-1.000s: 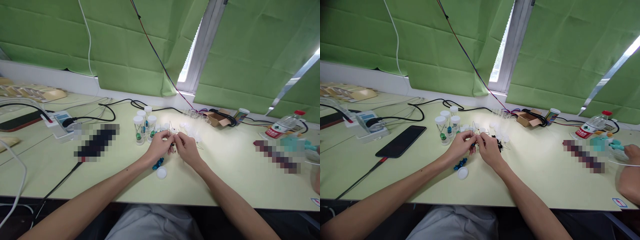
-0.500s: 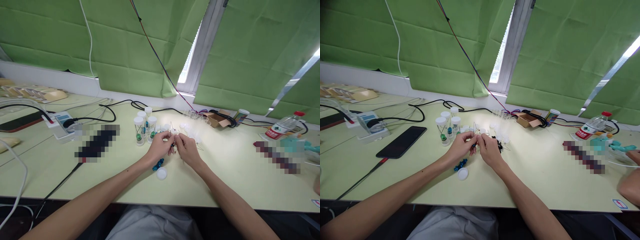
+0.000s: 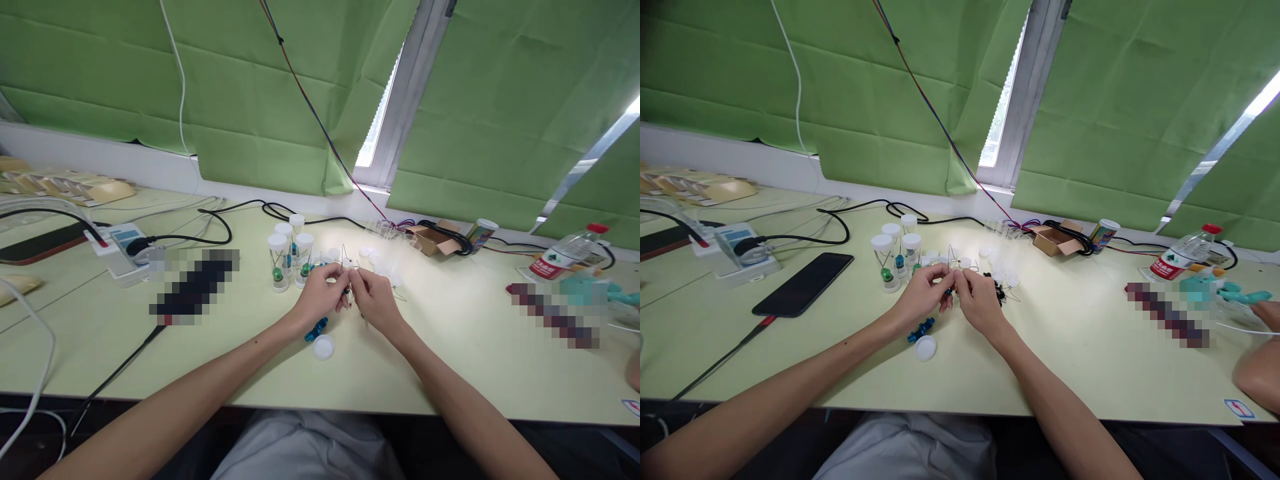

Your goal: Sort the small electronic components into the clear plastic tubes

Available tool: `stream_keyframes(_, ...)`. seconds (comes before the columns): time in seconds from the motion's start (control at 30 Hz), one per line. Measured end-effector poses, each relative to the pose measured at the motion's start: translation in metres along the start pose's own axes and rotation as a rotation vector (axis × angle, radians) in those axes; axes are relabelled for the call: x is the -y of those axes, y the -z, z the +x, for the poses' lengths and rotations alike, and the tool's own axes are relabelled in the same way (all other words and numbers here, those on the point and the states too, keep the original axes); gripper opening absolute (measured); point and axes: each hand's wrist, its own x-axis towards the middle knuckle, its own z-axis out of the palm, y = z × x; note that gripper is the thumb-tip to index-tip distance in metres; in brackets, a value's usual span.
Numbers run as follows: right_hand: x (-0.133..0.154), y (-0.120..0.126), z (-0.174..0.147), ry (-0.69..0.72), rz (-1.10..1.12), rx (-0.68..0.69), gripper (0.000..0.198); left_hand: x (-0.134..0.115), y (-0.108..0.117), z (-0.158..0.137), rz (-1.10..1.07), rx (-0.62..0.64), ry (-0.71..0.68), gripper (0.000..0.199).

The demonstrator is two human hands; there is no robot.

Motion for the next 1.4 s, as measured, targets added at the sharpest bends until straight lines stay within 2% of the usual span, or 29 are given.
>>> stream_keyframes(0.53,0.0017,0.0011,0.0015,-0.121,0.182,0.076,0.049,0.0038,0.0,0.0015,0.034,0.012,-0.001,0.039)
stream_keyframes(0.97,-0.0001,0.0011,0.0024,-0.135,0.245,0.051,0.046,0.0037,-0.0014,0.0017,0.034,-0.002,0.022,0.033)
stream_keyframes(1.23,0.0044,0.0041,-0.0002,-0.095,0.406,-0.051,0.025,0.0018,-0.0003,0.0012,-0.026,-0.041,0.004,0.03)
stream_keyframes(1.4,0.0064,0.0046,0.0007,-0.056,0.493,-0.046,0.022,0.0001,0.0008,0.0013,-0.15,-0.053,0.056,0.027)
